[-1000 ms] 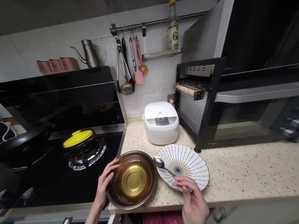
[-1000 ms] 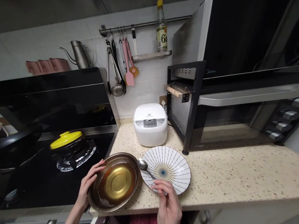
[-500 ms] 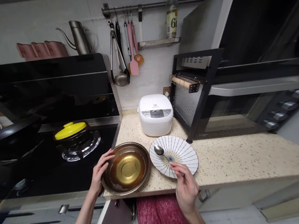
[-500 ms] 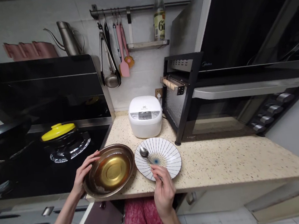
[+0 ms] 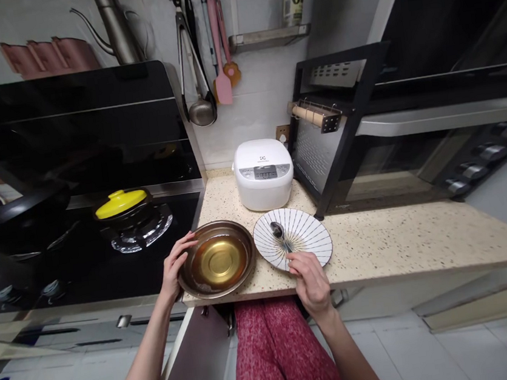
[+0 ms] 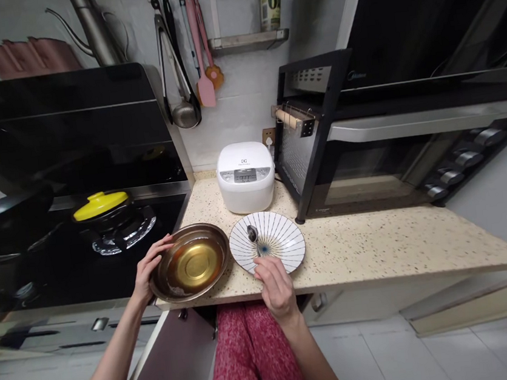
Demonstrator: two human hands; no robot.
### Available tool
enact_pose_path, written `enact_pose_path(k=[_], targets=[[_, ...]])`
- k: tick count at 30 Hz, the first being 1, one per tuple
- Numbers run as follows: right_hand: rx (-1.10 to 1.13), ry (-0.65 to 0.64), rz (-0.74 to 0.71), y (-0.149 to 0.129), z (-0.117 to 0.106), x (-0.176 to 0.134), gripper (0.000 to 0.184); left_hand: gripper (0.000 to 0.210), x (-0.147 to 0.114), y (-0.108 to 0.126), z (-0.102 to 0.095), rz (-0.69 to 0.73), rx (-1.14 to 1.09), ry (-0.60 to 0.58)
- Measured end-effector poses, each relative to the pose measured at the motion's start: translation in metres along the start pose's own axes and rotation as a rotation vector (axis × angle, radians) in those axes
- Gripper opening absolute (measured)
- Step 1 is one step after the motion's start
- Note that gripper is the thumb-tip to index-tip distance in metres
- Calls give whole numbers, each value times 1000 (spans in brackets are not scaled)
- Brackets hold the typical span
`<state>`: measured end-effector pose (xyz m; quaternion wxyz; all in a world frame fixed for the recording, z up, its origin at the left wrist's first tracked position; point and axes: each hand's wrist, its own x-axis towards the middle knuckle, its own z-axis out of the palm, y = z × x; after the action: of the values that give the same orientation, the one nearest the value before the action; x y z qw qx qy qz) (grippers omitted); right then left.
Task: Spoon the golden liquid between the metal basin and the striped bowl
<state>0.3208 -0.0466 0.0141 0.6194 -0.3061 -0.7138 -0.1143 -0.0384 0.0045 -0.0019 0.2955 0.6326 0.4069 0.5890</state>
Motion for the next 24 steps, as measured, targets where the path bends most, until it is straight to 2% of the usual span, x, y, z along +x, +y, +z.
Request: enact_pose_path(k=[4,9,11,14,18,24], targets=[[19,77,41,-7,0,4,25,34,0,3,1,-13,-13,7],[166,233,300,-30,8,3,18,34,0,6,3,-16,-1,18],[260,221,379,-40,14,2,18,33,0,7,3,-13,-10,24],[340,149,389,-53,27,0,18,34,0,7,5,-9,-20,33],[343,87,366,-63,42,-2,17,33,0,5,4,-4,-31,26],[328,41,379,-63,58,-10,18,33,-1,4,3,-7,-22,18]])
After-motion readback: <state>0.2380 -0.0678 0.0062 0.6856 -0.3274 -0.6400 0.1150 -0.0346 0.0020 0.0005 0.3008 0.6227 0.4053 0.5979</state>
